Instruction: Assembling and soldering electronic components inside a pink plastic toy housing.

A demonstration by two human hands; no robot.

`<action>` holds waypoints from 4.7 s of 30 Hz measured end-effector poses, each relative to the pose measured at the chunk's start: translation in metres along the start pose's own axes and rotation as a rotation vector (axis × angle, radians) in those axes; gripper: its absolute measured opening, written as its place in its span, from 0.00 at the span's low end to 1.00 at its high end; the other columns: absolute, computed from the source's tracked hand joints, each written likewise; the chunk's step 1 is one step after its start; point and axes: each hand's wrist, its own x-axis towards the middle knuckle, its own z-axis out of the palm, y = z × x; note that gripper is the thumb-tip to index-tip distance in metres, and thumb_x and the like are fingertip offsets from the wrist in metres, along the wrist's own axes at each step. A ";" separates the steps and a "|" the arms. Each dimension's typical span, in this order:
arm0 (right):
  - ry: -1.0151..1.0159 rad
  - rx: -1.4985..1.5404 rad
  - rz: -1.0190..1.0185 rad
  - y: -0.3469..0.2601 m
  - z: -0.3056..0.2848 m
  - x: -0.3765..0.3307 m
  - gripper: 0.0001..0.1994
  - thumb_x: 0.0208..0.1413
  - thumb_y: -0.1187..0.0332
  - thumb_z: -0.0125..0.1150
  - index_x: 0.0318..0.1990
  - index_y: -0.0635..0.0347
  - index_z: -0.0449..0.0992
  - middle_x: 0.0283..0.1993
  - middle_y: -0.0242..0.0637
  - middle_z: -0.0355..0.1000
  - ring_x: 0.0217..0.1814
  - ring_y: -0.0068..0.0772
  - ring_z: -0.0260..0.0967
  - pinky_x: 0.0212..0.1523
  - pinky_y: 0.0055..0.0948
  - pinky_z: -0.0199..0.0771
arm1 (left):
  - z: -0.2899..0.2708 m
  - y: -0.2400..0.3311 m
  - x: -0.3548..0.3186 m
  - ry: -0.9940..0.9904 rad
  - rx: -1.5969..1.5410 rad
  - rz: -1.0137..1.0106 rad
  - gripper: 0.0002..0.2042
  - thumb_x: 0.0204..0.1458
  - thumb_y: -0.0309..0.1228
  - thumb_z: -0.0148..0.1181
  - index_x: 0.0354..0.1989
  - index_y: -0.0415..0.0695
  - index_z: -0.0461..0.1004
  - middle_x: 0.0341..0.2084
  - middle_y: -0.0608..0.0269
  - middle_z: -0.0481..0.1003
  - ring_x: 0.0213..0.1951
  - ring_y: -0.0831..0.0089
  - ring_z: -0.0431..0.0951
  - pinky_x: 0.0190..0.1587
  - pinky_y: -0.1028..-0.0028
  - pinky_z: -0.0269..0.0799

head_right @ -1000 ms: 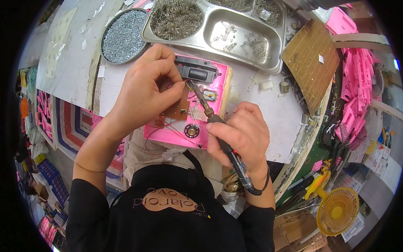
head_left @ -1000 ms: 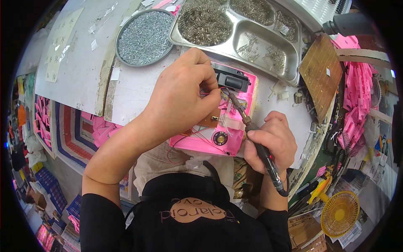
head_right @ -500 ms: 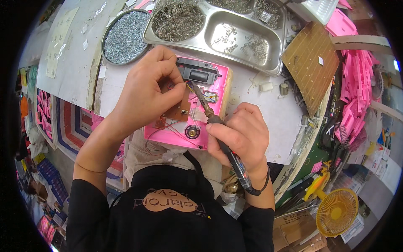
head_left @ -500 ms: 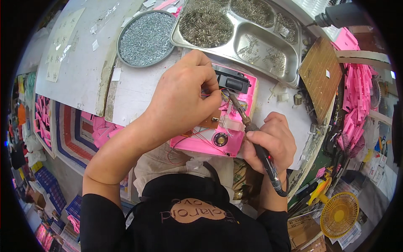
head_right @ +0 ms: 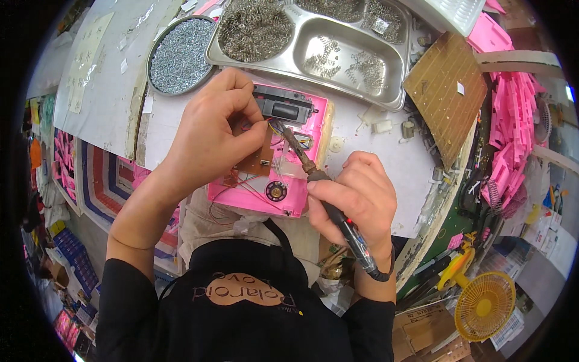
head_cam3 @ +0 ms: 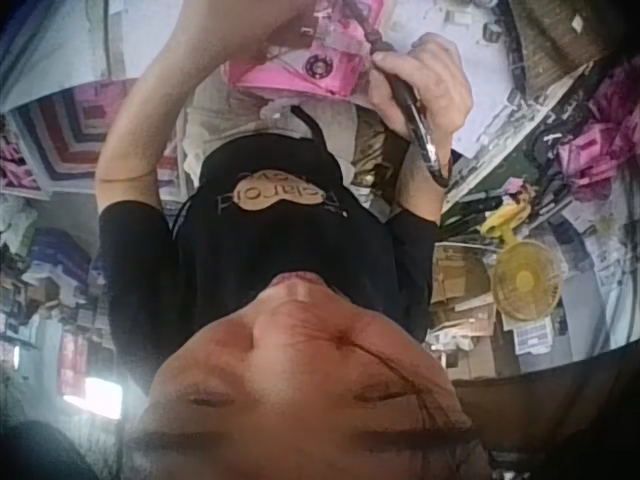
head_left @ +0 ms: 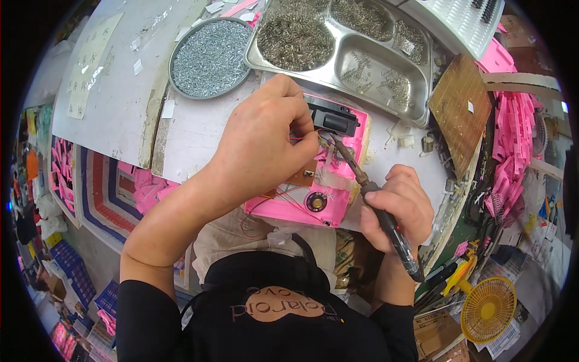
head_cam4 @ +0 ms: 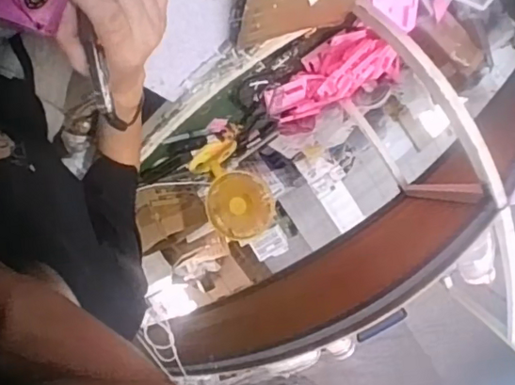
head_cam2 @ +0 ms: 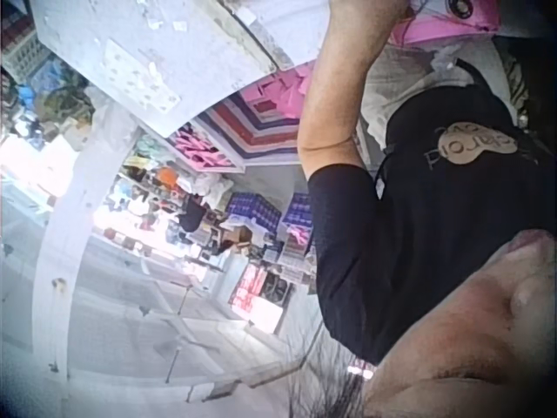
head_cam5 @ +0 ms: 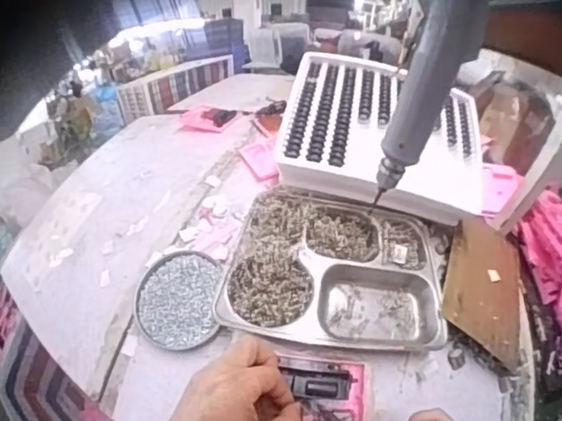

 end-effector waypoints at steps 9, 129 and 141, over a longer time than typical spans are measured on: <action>0.067 0.110 0.029 0.008 -0.004 -0.005 0.18 0.41 0.78 0.72 0.41 0.58 0.73 0.21 0.31 0.68 0.21 0.35 0.64 0.36 0.37 0.72 | -0.001 0.002 0.000 0.013 0.063 0.033 0.05 0.44 0.22 0.66 0.25 0.34 0.75 0.34 0.58 0.70 0.34 0.67 0.75 0.34 0.71 0.74; 0.208 0.182 0.127 0.009 0.000 -0.010 0.16 0.45 0.74 0.69 0.41 0.58 0.71 0.28 0.34 0.71 0.30 0.32 0.68 0.56 0.48 0.66 | -0.007 0.002 0.003 -0.059 0.085 0.030 0.06 0.46 0.24 0.64 0.25 0.35 0.74 0.36 0.54 0.71 0.38 0.58 0.75 0.39 0.66 0.73; 0.077 0.097 0.125 0.009 0.007 0.006 0.13 0.37 0.76 0.66 0.33 0.55 0.72 0.21 0.28 0.67 0.20 0.30 0.63 0.42 0.37 0.70 | -0.005 0.004 0.003 -0.046 0.115 0.043 0.06 0.46 0.25 0.65 0.25 0.35 0.74 0.36 0.54 0.71 0.37 0.58 0.76 0.38 0.66 0.73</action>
